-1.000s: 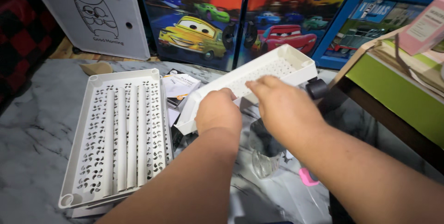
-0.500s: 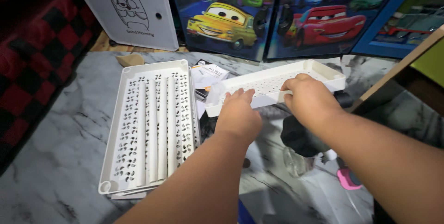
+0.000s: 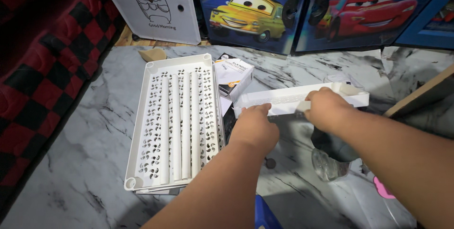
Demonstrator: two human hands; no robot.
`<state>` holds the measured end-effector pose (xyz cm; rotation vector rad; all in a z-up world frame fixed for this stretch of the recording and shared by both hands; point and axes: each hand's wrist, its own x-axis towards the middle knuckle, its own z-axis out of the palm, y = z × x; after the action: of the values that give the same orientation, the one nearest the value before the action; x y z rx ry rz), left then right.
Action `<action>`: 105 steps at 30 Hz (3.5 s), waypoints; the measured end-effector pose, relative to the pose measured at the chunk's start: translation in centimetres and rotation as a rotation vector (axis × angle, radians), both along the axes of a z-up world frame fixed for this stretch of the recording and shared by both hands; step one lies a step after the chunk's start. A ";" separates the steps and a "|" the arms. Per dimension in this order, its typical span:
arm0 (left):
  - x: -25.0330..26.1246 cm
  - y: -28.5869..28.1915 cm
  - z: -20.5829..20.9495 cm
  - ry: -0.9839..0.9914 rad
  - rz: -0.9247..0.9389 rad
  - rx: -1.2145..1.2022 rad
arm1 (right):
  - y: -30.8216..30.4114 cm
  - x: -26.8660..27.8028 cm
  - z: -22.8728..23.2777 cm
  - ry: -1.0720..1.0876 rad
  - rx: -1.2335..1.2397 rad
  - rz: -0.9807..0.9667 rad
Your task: The person wipes small black plastic components with a gray cloth, then attaches them to a white perforated plastic tray. The person also wipes a white cylindrical rod with the cloth and places it into the tray.
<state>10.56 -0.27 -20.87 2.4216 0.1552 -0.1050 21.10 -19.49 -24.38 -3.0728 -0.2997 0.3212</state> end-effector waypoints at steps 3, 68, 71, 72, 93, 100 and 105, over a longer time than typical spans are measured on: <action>-0.5 0.0 0.8 0.071 0.010 -0.014 | 0.8 -0.6 -0.3 0.089 -0.006 -0.066; -9.1 7.3 11.3 0.193 0.677 -0.167 | -5.2 -12.9 5.1 -0.666 0.427 -0.232; -8.1 6.9 10.3 0.081 0.696 -0.185 | -4.0 -12.7 8.6 -0.813 0.534 -0.162; -7.7 6.8 10.0 0.031 0.697 -0.189 | -3.3 -12.6 9.9 -0.874 0.566 -0.107; -12.7 1.8 24.6 0.243 -0.025 -0.945 | 7.4 -16.4 25.2 0.272 1.888 -0.526; -14.5 2.2 23.7 0.428 -0.058 -1.099 | 5.6 -16.2 26.7 0.037 1.973 -0.735; -13.1 0.9 21.9 0.248 0.116 -1.178 | 6.4 -17.2 21.4 0.066 1.667 -0.645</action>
<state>-2.55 0.65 1.04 1.2179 0.2545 -0.3350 3.93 -13.08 -3.02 -1.3709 0.3115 0.0390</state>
